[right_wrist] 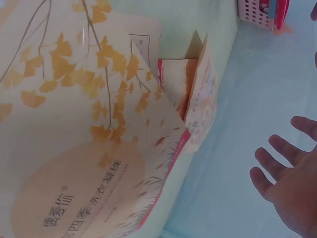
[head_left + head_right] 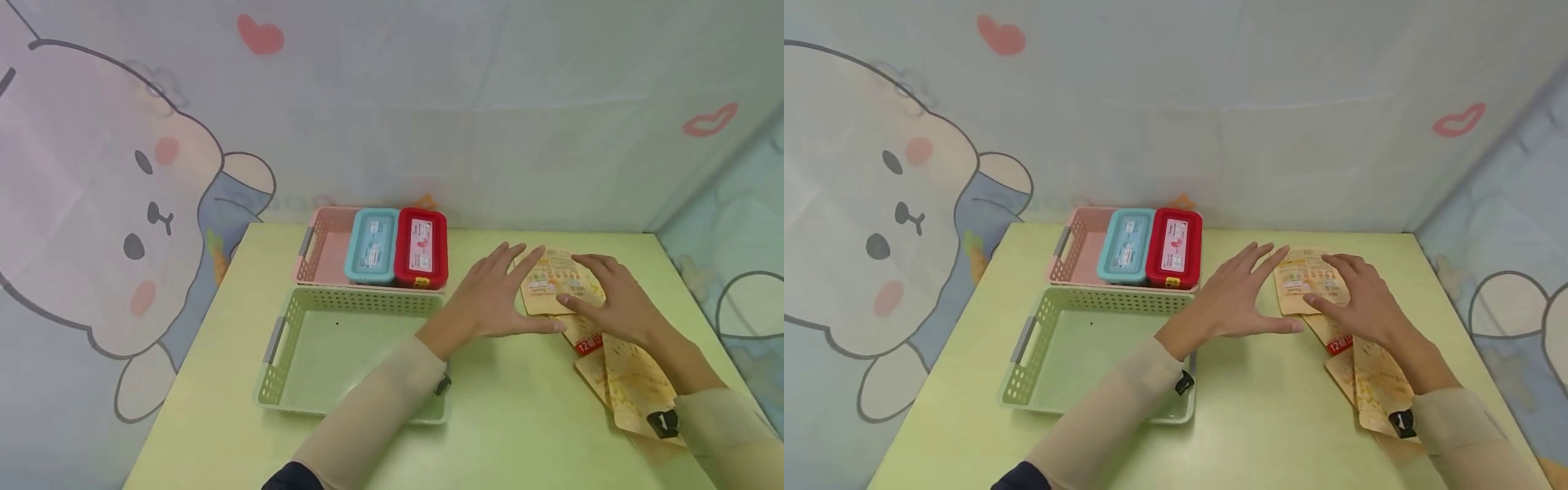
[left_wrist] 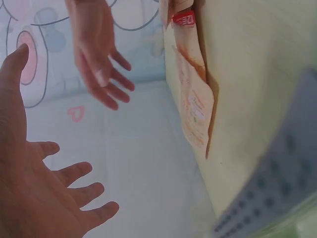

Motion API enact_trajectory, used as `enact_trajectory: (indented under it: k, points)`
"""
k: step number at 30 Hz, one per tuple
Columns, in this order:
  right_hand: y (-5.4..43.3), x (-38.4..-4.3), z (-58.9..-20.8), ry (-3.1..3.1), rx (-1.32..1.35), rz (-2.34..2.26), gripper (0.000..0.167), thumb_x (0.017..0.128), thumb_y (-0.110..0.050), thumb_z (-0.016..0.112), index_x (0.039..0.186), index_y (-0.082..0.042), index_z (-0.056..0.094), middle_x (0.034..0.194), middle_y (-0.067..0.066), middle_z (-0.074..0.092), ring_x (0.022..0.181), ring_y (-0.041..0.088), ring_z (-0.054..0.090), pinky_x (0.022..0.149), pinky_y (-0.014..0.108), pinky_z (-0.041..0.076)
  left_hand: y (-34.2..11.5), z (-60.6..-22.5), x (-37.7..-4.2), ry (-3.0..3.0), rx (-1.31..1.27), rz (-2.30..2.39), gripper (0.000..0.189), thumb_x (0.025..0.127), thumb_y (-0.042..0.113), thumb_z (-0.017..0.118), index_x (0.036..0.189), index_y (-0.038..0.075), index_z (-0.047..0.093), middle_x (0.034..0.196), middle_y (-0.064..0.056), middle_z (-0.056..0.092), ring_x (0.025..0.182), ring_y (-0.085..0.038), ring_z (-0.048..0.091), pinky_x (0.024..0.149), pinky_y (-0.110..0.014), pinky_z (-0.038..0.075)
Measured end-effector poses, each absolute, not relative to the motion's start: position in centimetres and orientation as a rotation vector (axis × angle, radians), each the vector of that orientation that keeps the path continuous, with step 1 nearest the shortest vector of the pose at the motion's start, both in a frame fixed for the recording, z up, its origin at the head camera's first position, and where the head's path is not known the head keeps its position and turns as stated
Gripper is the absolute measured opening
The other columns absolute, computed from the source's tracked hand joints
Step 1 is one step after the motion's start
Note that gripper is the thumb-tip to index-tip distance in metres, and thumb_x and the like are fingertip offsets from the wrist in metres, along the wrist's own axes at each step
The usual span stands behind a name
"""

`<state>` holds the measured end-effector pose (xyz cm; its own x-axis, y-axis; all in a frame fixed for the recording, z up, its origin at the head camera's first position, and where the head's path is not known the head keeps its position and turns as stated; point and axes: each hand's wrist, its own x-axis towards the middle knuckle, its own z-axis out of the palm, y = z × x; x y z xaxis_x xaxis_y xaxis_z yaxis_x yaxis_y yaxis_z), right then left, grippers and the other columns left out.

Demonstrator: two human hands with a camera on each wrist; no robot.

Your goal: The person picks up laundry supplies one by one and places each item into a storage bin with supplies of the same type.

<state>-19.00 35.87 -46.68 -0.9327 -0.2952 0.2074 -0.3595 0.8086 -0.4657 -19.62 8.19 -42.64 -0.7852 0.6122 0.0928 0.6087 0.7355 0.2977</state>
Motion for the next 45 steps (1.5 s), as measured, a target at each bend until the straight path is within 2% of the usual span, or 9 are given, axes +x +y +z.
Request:
enact_trajectory:
  k: [10, 17, 23, 28, 32, 35, 37, 42, 45]
  points:
    - [37.8, -19.6, -48.1, -2.92, 0.465, 0.687, 0.071, 0.096, -0.037, 0.078, 0.147, 0.004, 0.05, 0.152, 0.036, 0.04, 0.134, 0.062, 0.04, 0.099, 0.082, 0.036, 10.0, -40.6, -20.9, 2.908, 1.187, 0.208, 0.108, 0.086, 0.092, 0.048, 0.171, 0.037, 0.012, 0.174, 0.006, 0.021, 0.162, -0.02, 0.013, 0.128, -0.042, 0.025]
    - [39.0, -20.3, -49.1, -3.007, 0.44, 0.614, 0.076, 0.095, -0.036, 0.079, 0.15, 0.004, 0.046, 0.15, 0.039, 0.039, 0.128, 0.064, 0.044, 0.092, 0.08, 0.043, 12.2, -39.2, -22.8, 2.897, 1.236, -0.082, 0.098, 0.087, 0.092, 0.046, 0.167, 0.036, 0.031, 0.163, 0.01, 0.039, 0.152, -0.014, 0.035, 0.12, -0.036, 0.037]
    - [39.7, -20.7, -49.6, -3.091, 0.463, 0.454, 0.074, 0.094, -0.033, 0.079, 0.151, 0.002, 0.047, 0.148, 0.037, 0.04, 0.114, 0.06, 0.056, 0.08, 0.072, 0.052, 15.0, -40.3, -23.2, 2.84, 1.173, -0.258, 0.083, 0.093, 0.082, 0.053, 0.16, 0.035, 0.042, 0.155, 0.01, 0.046, 0.139, -0.015, 0.048, 0.111, -0.035, 0.046]
    - [40.0, -20.9, -49.7, -3.16, 0.499, 0.336, 0.066, 0.093, -0.031, 0.078, 0.146, 0.0, 0.052, 0.141, 0.035, 0.045, 0.096, 0.048, 0.064, 0.067, 0.062, 0.055, 17.2, -42.0, -22.7, 2.754, 1.021, -0.294, 0.055, 0.097, 0.067, 0.065, 0.142, 0.036, 0.059, 0.149, 0.009, 0.049, 0.132, -0.017, 0.053, 0.105, -0.036, 0.05]
    - [39.6, -20.9, -49.8, -3.181, 0.499, 0.384, 0.061, 0.094, -0.029, 0.077, 0.143, -0.001, 0.054, 0.14, 0.033, 0.045, 0.079, 0.034, 0.065, 0.059, 0.051, 0.054, 18.0, -43.3, -22.4, 2.678, 0.928, -0.181, 0.026, 0.099, 0.056, 0.07, 0.113, 0.033, 0.071, 0.13, 0.009, 0.058, 0.107, -0.014, 0.06, 0.086, -0.032, 0.055]
    - [39.1, -21.0, -49.9, -3.176, 0.501, 0.388, 0.059, 0.093, -0.027, 0.077, 0.142, -0.001, 0.056, 0.139, 0.033, 0.046, 0.074, 0.03, 0.063, 0.058, 0.048, 0.053, 18.5, -44.3, -22.5, 2.656, 0.876, -0.119, 0.02, 0.1, 0.05, 0.071, 0.104, 0.03, 0.071, 0.119, 0.008, 0.06, 0.091, -0.011, 0.059, 0.076, -0.03, 0.055]
    - [38.7, -21.2, -50.0, -3.172, 0.508, 0.393, 0.057, 0.093, -0.025, 0.077, 0.14, 0.0, 0.057, 0.137, 0.033, 0.048, 0.076, 0.031, 0.064, 0.06, 0.049, 0.055, 18.8, -45.0, -22.5, 2.67, 0.855, -0.119, 0.019, 0.101, 0.047, 0.07, 0.11, 0.03, 0.071, 0.118, 0.007, 0.06, 0.088, -0.011, 0.059, 0.075, -0.029, 0.056]
    - [37.8, -21.5, -50.3, -3.174, 0.519, 0.379, 0.052, 0.094, -0.023, 0.076, 0.138, 0.001, 0.059, 0.134, 0.033, 0.051, 0.087, 0.04, 0.066, 0.068, 0.056, 0.057, 19.7, -46.8, -22.4, 2.714, 0.865, -0.221, 0.036, 0.107, 0.042, 0.06, 0.143, 0.035, 0.063, 0.133, 0.004, 0.06, 0.093, -0.013, 0.065, 0.076, -0.029, 0.06]
    - [37.6, -21.5, -50.5, -3.167, 0.514, 0.356, 0.05, 0.093, -0.02, 0.077, 0.135, 0.001, 0.06, 0.131, 0.033, 0.052, 0.089, 0.043, 0.065, 0.067, 0.056, 0.057, 20.0, -47.6, -22.1, 2.729, 0.88, -0.261, 0.035, 0.11, 0.039, 0.054, 0.144, 0.034, 0.063, 0.135, 0.0, 0.062, 0.092, -0.013, 0.067, 0.072, -0.029, 0.061]
